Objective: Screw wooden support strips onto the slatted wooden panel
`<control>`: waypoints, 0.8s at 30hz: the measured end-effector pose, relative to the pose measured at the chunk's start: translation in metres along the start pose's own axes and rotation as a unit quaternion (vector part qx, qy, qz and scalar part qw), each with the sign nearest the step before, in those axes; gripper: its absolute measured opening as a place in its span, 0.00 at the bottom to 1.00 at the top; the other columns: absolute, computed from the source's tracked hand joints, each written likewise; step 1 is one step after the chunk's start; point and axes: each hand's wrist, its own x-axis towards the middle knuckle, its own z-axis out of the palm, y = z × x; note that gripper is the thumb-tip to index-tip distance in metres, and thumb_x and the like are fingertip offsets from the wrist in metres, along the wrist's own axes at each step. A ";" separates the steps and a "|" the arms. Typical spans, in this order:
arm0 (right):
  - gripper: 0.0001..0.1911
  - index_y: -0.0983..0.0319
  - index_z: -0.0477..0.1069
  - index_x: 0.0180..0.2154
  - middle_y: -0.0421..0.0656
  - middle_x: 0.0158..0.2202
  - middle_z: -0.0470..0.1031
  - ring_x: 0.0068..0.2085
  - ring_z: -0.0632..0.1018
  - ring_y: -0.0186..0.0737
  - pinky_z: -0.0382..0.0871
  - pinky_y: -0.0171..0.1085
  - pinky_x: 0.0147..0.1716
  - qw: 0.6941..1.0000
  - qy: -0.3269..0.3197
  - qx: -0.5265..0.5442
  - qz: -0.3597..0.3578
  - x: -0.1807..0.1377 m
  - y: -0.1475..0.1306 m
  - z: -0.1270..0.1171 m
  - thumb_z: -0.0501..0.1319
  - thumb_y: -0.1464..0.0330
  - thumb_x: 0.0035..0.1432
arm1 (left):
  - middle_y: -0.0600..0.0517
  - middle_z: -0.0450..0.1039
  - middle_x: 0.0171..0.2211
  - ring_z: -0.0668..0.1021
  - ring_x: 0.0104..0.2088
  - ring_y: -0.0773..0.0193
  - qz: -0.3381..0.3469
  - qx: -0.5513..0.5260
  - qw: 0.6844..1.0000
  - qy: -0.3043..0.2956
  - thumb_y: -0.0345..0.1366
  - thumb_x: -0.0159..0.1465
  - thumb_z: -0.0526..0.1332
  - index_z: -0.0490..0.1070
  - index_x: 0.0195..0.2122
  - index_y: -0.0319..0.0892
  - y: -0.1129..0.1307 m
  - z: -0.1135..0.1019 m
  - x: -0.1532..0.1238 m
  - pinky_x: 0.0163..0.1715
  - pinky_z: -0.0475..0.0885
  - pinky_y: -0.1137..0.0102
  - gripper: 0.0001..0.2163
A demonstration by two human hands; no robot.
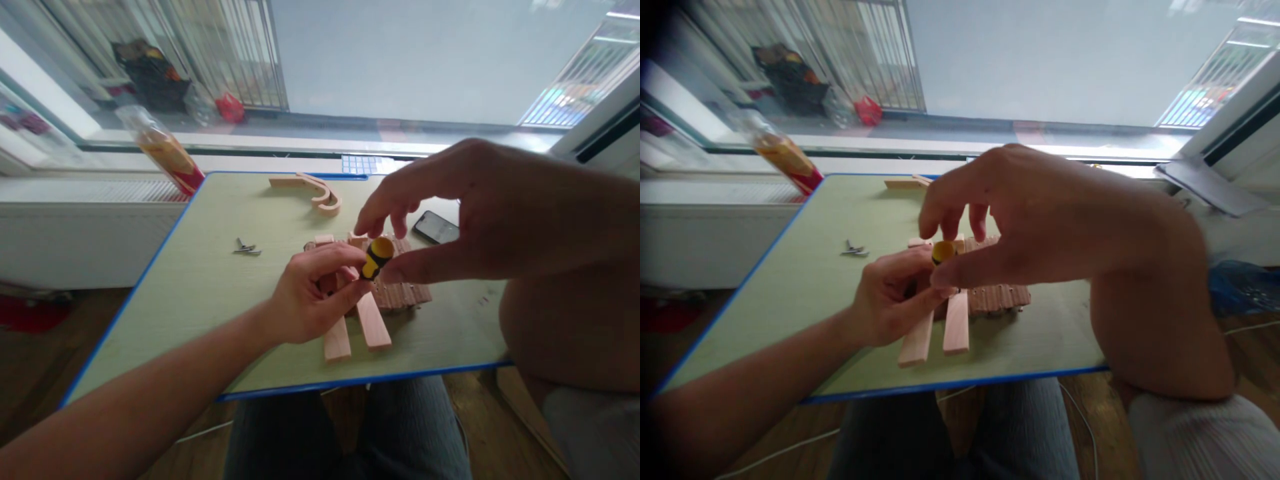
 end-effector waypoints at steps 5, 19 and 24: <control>0.10 0.52 0.85 0.48 0.38 0.46 0.88 0.43 0.84 0.39 0.78 0.37 0.41 0.999 -0.016 0.027 -0.015 -0.002 0.001 0.000 0.66 0.61 0.70 | 0.46 0.83 0.39 0.80 0.32 0.66 0.001 0.003 1.000 -0.011 0.30 0.69 0.71 0.84 0.46 0.39 0.000 -0.002 0.000 0.30 0.75 0.70 0.06; 0.15 0.57 0.73 0.28 0.34 0.26 0.73 0.27 0.68 0.33 0.60 0.41 0.26 0.999 0.020 -0.043 0.009 0.004 -0.001 0.009 0.71 0.61 0.66 | 0.51 0.77 0.34 0.74 0.29 0.69 -0.027 -0.029 0.999 0.007 0.32 0.64 0.75 0.80 0.42 0.39 -0.004 0.005 0.001 0.24 0.68 0.74 0.09; 0.27 0.58 0.61 0.24 0.32 0.20 0.60 0.24 0.59 0.32 0.51 0.40 0.24 0.992 0.051 -0.117 0.002 0.009 0.002 0.015 0.68 0.54 0.69 | 0.57 0.71 0.28 0.65 0.24 0.73 0.004 0.010 0.999 0.033 0.32 0.62 0.78 0.80 0.41 0.41 -0.005 0.010 0.004 0.20 0.60 0.74 0.11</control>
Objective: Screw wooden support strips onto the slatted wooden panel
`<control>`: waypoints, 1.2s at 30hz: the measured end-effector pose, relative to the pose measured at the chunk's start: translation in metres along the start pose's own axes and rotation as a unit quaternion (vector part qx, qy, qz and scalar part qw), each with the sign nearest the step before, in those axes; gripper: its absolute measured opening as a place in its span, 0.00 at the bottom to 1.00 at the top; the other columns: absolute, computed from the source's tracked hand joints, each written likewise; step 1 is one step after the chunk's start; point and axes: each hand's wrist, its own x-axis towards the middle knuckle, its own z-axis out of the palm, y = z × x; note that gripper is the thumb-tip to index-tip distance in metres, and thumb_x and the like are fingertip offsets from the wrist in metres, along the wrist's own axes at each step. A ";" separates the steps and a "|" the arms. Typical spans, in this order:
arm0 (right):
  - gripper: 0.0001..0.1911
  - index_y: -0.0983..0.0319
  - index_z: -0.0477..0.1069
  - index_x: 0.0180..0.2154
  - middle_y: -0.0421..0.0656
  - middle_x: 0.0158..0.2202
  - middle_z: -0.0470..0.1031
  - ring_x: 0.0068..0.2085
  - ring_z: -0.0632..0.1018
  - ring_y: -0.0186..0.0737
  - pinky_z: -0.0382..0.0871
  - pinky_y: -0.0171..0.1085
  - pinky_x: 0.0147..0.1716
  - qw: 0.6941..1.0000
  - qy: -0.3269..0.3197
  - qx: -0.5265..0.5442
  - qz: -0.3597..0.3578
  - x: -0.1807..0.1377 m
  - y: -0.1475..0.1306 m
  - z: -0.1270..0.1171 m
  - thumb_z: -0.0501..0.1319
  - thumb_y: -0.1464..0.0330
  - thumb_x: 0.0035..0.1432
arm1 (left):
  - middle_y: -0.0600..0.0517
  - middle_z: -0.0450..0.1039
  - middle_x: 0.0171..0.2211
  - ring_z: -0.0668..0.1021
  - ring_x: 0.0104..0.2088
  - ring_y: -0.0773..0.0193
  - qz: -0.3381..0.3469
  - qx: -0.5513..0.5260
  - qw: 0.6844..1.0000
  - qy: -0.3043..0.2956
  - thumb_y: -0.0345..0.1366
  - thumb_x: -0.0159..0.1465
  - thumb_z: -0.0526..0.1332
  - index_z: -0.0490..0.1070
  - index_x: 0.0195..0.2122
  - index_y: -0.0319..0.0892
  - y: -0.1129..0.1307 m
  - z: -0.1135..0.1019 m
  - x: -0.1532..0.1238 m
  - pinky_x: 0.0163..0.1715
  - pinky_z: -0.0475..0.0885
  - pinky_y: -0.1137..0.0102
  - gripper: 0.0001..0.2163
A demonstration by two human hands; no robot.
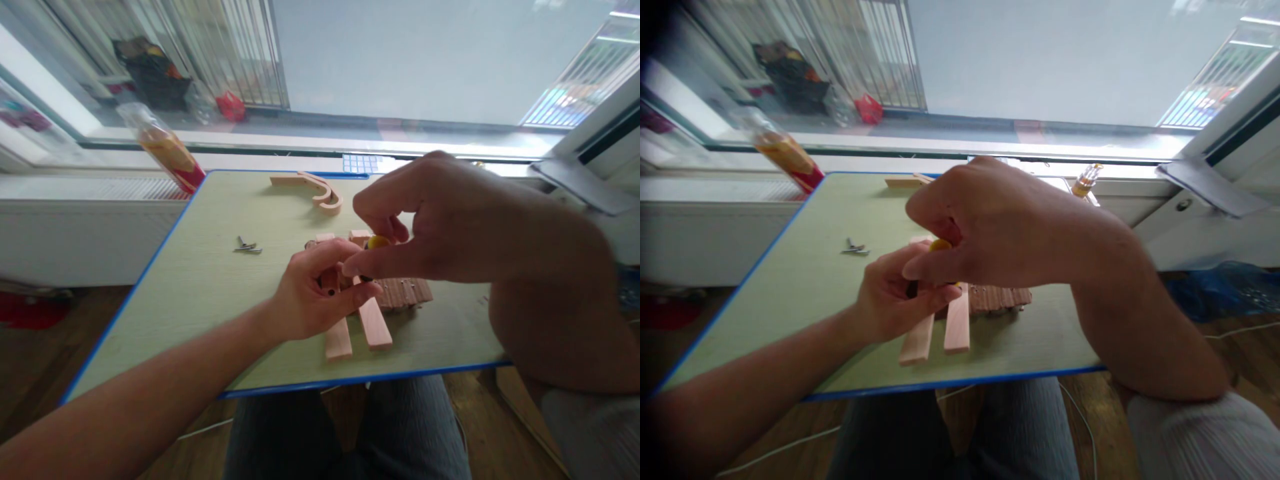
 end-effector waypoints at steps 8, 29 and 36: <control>0.30 0.58 0.62 0.22 0.32 0.18 0.59 0.23 0.58 0.30 0.50 0.41 0.25 0.999 -0.014 0.006 0.033 0.002 0.000 -0.003 0.68 0.50 0.68 | 0.55 0.74 0.29 0.69 0.26 0.73 0.008 -0.023 1.000 -0.006 0.27 0.63 0.76 0.78 0.35 0.39 0.003 -0.001 0.003 0.23 0.65 0.76 0.07; 0.05 0.56 0.84 0.35 0.38 0.36 0.86 0.34 0.81 0.37 0.75 0.39 0.33 0.992 -0.031 0.125 0.000 -0.003 0.003 -0.011 0.70 0.65 0.65 | 0.49 0.81 0.36 0.76 0.28 0.72 -0.007 -0.007 1.000 -0.012 0.27 0.67 0.70 0.78 0.34 0.38 0.004 -0.004 -0.001 0.24 0.68 0.76 0.05; 0.14 0.55 0.77 0.28 0.34 0.25 0.77 0.25 0.70 0.35 0.63 0.42 0.24 0.996 0.006 0.078 0.038 0.000 0.002 -0.005 0.72 0.58 0.64 | 0.59 0.69 0.25 0.61 0.18 0.78 -0.066 -0.046 0.997 0.014 0.30 0.63 0.76 0.78 0.41 0.39 -0.001 0.004 -0.006 0.15 0.52 0.77 0.09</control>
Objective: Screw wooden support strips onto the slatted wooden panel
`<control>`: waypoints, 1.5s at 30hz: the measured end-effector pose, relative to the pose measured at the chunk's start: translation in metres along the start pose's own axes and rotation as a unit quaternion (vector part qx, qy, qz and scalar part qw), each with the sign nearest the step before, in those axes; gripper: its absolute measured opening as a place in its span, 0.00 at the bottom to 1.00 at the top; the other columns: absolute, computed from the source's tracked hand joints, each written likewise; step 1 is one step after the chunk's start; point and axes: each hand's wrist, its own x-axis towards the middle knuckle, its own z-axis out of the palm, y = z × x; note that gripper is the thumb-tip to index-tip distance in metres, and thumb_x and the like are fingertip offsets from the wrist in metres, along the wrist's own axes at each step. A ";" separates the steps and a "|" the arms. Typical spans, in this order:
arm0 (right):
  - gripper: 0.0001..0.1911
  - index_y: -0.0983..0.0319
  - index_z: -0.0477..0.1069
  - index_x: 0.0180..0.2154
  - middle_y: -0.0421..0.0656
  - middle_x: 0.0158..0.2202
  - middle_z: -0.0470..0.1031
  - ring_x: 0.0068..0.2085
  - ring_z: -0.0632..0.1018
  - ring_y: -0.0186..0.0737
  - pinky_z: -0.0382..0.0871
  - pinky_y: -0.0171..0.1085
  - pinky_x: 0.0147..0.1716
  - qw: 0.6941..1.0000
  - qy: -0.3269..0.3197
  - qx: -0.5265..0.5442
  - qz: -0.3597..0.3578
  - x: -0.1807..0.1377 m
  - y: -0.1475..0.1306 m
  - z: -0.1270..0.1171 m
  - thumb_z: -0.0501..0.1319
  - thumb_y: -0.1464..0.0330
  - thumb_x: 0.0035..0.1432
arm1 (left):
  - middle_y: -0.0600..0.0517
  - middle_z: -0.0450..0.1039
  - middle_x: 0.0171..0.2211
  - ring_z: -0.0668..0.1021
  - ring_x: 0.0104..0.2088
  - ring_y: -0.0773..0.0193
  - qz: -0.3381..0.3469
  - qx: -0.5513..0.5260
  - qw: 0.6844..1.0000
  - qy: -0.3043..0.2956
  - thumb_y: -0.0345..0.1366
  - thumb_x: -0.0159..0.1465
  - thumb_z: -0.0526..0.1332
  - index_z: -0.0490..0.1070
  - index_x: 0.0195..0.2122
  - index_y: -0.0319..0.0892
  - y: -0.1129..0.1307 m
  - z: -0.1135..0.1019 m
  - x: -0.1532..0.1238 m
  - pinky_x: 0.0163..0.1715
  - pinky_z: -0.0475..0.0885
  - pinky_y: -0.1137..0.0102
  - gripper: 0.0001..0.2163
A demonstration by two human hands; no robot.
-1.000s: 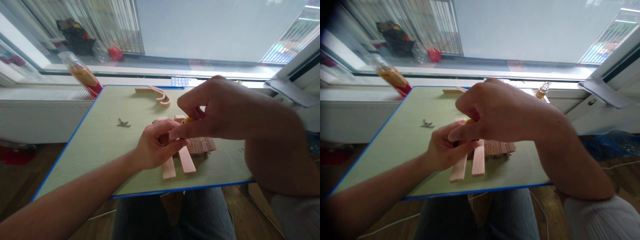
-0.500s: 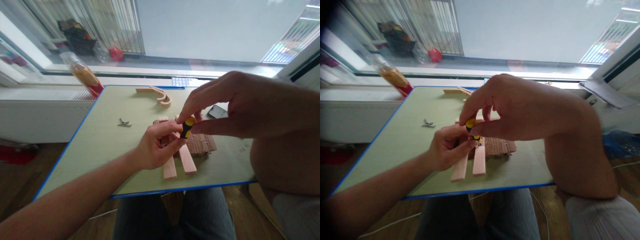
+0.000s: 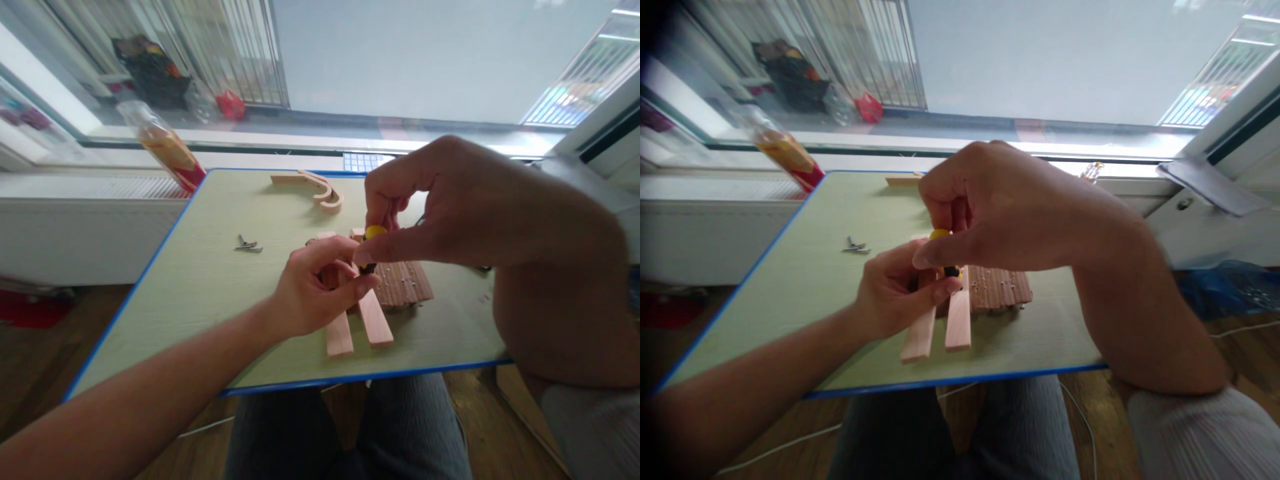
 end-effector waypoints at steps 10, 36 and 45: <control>0.18 0.55 0.72 0.26 0.35 0.25 0.75 0.28 0.72 0.39 0.61 0.42 0.25 0.999 -0.020 -0.016 0.030 0.002 0.000 -0.001 0.73 0.54 0.61 | 0.56 0.72 0.26 0.67 0.21 0.74 -0.001 -0.015 1.000 0.015 0.32 0.61 0.79 0.80 0.36 0.39 0.004 0.001 0.004 0.17 0.64 0.77 0.09; 0.05 0.53 0.82 0.38 0.39 0.36 0.85 0.36 0.82 0.42 0.77 0.42 0.33 0.993 -0.085 0.075 0.016 -0.006 -0.006 -0.008 0.71 0.60 0.63 | 0.46 0.82 0.34 0.78 0.30 0.65 0.041 0.029 0.998 -0.048 0.31 0.64 0.73 0.81 0.38 0.38 0.011 -0.011 0.006 0.26 0.72 0.73 0.03; 0.06 0.55 0.78 0.32 0.37 0.30 0.78 0.31 0.74 0.39 0.65 0.43 0.26 0.998 -0.066 0.021 -0.003 -0.003 -0.007 -0.007 0.68 0.63 0.62 | 0.51 0.76 0.31 0.71 0.24 0.72 0.005 -0.031 0.998 -0.049 0.28 0.63 0.75 0.80 0.41 0.39 0.007 -0.009 0.004 0.20 0.63 0.75 0.07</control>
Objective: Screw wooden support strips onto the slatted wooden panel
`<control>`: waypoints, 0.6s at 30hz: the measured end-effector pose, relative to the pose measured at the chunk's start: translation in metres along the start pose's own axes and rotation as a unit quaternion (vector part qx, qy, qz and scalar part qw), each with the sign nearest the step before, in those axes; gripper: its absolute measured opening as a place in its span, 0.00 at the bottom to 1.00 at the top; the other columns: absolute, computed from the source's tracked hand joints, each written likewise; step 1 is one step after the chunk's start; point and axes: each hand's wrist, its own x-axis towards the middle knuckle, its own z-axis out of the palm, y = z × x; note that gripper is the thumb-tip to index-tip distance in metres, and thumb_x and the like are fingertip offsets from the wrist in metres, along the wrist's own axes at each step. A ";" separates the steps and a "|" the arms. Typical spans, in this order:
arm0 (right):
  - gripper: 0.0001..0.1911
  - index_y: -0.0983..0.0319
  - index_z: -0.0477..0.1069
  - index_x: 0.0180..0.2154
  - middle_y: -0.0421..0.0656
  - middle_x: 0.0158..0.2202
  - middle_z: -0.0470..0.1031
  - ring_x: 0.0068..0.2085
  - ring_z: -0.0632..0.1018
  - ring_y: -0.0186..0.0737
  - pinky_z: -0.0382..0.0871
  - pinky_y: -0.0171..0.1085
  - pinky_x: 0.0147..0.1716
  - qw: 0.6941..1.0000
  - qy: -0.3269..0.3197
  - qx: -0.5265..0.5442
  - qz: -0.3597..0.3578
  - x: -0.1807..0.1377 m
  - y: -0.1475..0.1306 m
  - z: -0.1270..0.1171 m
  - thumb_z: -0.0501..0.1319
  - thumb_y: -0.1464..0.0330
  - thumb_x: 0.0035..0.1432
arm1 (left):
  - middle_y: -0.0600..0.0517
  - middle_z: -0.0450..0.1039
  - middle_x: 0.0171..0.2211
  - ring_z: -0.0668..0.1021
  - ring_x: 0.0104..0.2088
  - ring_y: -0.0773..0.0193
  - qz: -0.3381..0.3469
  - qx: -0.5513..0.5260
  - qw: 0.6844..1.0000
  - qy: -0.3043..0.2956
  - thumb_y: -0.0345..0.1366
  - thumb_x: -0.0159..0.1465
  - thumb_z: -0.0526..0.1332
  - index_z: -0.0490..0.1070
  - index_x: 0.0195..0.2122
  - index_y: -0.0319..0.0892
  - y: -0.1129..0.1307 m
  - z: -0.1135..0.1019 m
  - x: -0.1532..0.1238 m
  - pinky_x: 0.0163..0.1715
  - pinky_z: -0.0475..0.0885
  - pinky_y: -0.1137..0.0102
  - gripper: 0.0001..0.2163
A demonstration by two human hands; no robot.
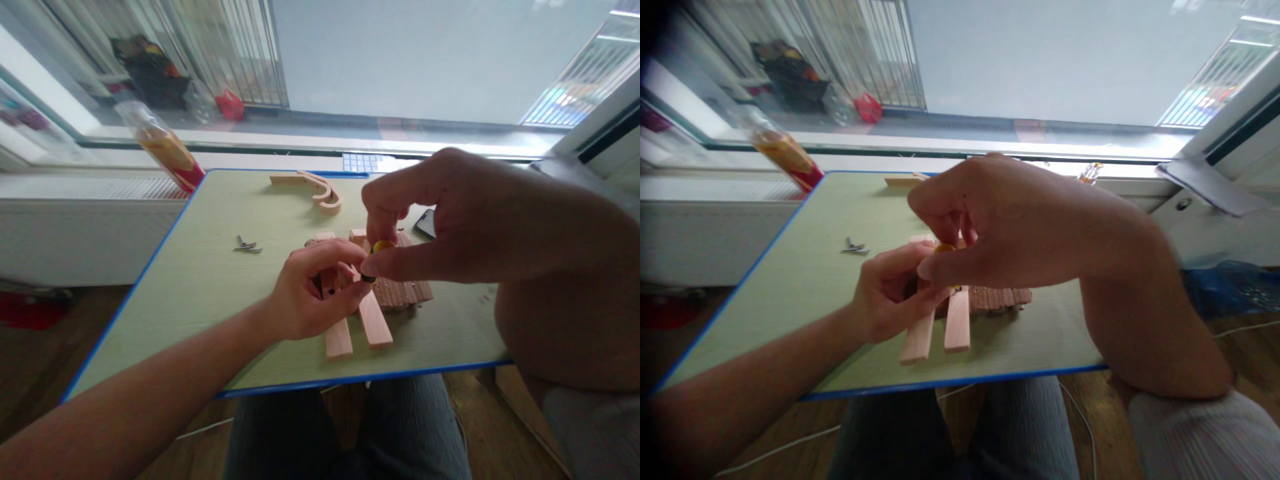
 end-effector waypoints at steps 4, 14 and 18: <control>0.09 0.55 0.75 0.28 0.36 0.25 0.71 0.27 0.68 0.37 0.58 0.42 0.23 1.000 0.013 -0.016 0.012 0.001 -0.003 0.002 0.67 0.63 0.61 | 0.54 0.75 0.32 0.68 0.24 0.75 0.020 0.014 1.000 0.018 0.27 0.59 0.78 0.79 0.39 0.39 -0.002 0.003 0.001 0.20 0.62 0.76 0.10; 0.23 0.59 0.76 0.26 0.34 0.20 0.62 0.24 0.59 0.32 0.49 0.40 0.23 0.999 0.013 -0.033 -0.013 0.005 0.002 0.008 0.65 0.53 0.70 | 0.53 0.74 0.29 0.72 0.27 0.70 0.029 0.061 0.997 0.029 0.29 0.59 0.79 0.80 0.33 0.40 -0.005 0.001 0.004 0.23 0.67 0.74 0.09; 0.24 0.59 0.81 0.29 0.37 0.23 0.71 0.26 0.66 0.34 0.54 0.41 0.24 0.999 0.033 -0.020 0.014 0.001 0.004 0.001 0.67 0.49 0.69 | 0.50 0.79 0.33 0.74 0.27 0.69 0.043 0.037 0.998 0.012 0.29 0.61 0.77 0.82 0.36 0.40 -0.008 -0.001 0.005 0.22 0.67 0.74 0.06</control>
